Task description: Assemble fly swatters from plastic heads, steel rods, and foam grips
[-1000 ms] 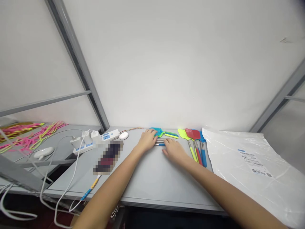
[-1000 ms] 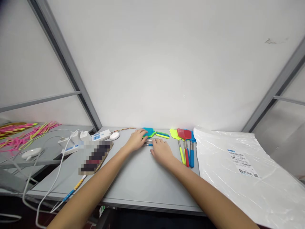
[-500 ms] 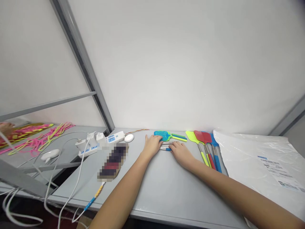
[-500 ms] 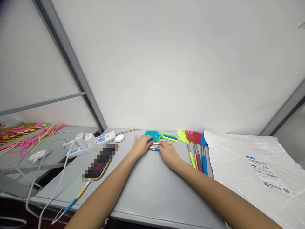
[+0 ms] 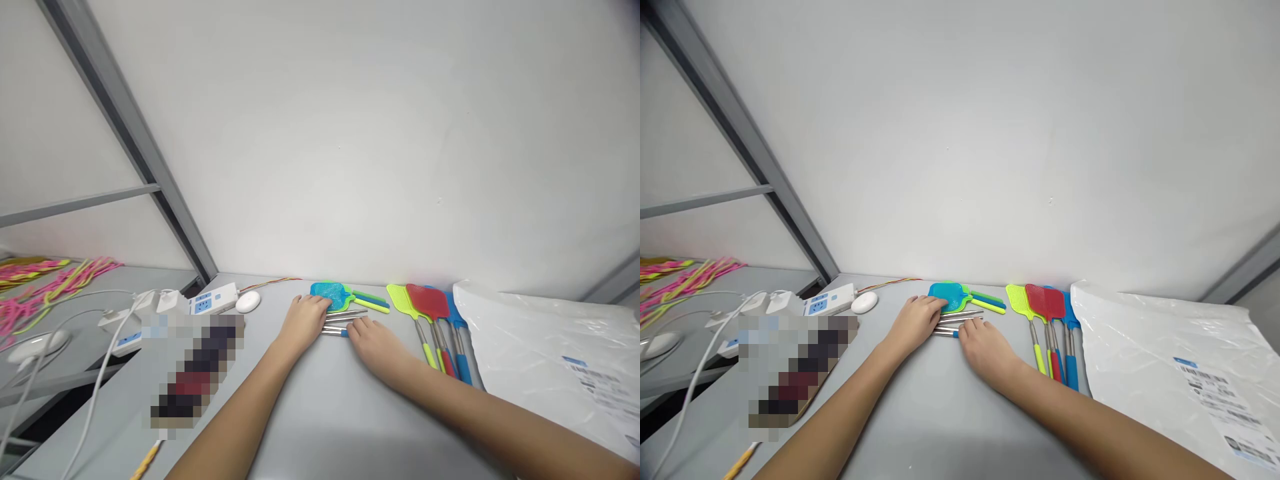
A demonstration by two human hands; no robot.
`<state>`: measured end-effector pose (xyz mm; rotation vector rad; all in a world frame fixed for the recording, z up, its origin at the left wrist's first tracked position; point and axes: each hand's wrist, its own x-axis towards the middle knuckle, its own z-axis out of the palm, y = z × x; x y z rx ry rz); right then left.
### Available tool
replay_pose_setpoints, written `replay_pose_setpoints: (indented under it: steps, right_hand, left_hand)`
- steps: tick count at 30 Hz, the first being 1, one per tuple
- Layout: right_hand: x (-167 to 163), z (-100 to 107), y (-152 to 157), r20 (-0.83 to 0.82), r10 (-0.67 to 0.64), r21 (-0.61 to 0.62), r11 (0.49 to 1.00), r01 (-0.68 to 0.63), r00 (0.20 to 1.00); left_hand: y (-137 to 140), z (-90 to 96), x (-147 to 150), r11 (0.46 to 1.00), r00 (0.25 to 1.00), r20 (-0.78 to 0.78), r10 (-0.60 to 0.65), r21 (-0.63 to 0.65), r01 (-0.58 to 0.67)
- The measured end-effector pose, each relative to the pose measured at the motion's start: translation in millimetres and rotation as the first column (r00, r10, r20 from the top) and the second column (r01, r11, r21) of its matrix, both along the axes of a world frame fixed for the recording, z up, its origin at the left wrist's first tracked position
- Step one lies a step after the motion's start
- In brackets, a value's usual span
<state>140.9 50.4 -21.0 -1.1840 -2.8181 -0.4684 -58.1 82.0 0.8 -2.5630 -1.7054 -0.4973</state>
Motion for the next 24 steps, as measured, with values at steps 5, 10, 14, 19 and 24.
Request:
replay_pose_setpoints:
  steps: [5, 10, 14, 19, 24]
  right_hand:
    - [1.6, 1.5, 5.1, 0.038, 0.079, 0.016, 0.997, -0.08, 0.996]
    - [6.9, 5.6, 7.9, 0.011, 0.1, 0.024, 0.995, -0.101, 0.995]
    - [20.5, 14.0, 9.1, -0.055, 0.02, 0.061, 0.998, -0.017, 0.998]
    - [49.8, 30.2, 0.7, -0.19, -0.166, 0.072, 0.981, 0.183, 0.968]
    - [79.0, 40.7, -18.2, -0.367, -0.27, -0.079, 0.963, 0.259, 0.89]
  left_hand:
    - [16.2, 5.5, 8.7, 1.0, 0.996, 0.084, 0.021, 0.007, -0.021]
    - [54.0, 3.2, 28.3, 0.993, 0.992, 0.095, -0.081, -0.073, 0.088]
    - [65.4, -6.7, 32.0, 0.988, 0.989, 0.109, -0.104, -0.106, 0.116]
    - [50.0, -10.7, 22.4, 0.983, 0.984, 0.122, -0.132, -0.115, 0.146]
    - [32.1, -8.8, 19.5, 0.981, 0.982, 0.139, -0.127, -0.128, 0.145]
